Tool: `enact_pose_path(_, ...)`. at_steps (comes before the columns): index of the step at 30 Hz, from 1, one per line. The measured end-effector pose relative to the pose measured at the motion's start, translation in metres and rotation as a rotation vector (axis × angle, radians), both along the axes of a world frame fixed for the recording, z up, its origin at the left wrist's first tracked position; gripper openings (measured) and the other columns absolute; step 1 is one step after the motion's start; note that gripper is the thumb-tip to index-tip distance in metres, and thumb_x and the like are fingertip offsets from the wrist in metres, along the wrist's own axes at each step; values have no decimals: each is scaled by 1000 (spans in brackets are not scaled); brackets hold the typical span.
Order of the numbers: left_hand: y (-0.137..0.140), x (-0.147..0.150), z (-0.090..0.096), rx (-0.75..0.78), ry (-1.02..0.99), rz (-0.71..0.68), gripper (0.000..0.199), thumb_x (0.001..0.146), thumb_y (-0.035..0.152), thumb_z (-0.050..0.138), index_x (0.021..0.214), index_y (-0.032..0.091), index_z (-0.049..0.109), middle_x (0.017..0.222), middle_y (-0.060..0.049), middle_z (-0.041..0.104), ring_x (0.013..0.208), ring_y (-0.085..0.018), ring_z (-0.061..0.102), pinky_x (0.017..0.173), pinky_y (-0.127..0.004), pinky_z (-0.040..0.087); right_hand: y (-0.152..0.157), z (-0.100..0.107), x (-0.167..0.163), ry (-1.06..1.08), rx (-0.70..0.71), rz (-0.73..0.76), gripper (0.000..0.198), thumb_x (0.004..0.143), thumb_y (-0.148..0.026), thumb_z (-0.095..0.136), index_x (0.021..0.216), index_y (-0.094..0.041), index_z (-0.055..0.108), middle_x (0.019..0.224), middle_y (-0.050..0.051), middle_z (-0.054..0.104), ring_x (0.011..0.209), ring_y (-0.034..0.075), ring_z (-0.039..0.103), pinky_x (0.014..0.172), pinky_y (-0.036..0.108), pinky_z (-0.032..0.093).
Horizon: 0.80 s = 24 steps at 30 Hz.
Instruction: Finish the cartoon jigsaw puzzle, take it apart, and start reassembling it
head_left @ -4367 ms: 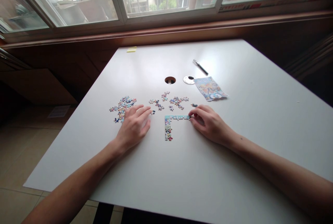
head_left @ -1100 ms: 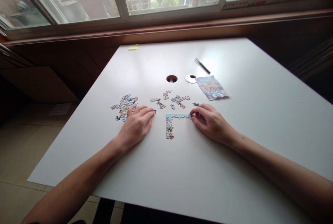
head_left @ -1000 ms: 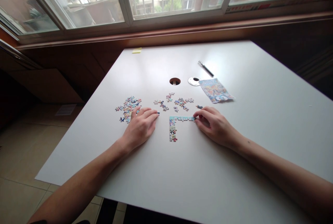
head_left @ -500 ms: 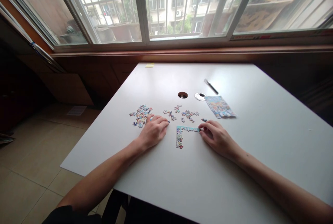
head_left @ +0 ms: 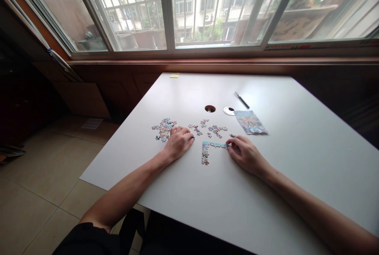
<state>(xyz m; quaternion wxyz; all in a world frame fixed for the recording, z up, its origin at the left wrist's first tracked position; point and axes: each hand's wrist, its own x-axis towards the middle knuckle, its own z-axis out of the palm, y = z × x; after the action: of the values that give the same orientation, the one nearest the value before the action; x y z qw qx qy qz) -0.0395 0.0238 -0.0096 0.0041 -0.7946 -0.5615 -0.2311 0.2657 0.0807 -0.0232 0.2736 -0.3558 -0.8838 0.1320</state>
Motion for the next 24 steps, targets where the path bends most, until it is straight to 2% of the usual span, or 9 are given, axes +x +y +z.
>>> enact_pose_path(5,-2,-1,0,8,-1,-33,13,94,29,61,97,24,72,107,-3,71,110,-23,56,106,-47,28,0,1,-1,8,11,-11,16,91,-29,54,101,-21,65,93,9,61,87,24,60,80,43,53)
enact_pose_path(11,-4,-1,1,13,-13,-73,17,96,27,57,104,26,72,109,-4,72,109,-23,58,105,-47,28,0,1,-2,21,17,-13,16,90,-28,55,100,-21,65,93,9,61,88,25,61,80,43,54)
enact_pose_path(19,-4,-2,0,16,10,-90,18,96,24,56,102,26,73,107,-4,72,106,-22,60,104,-46,29,-2,3,-2,7,-15,-14,15,92,-27,54,102,-21,63,93,8,59,87,23,58,82,42,52)
enact_pose_path(24,-6,-10,14,76,-161,-28,20,98,22,53,106,23,71,110,-2,71,104,-18,62,105,-42,32,-5,5,-1,2,-31,-16,13,94,-26,53,104,-23,60,93,7,57,87,23,57,82,41,51)
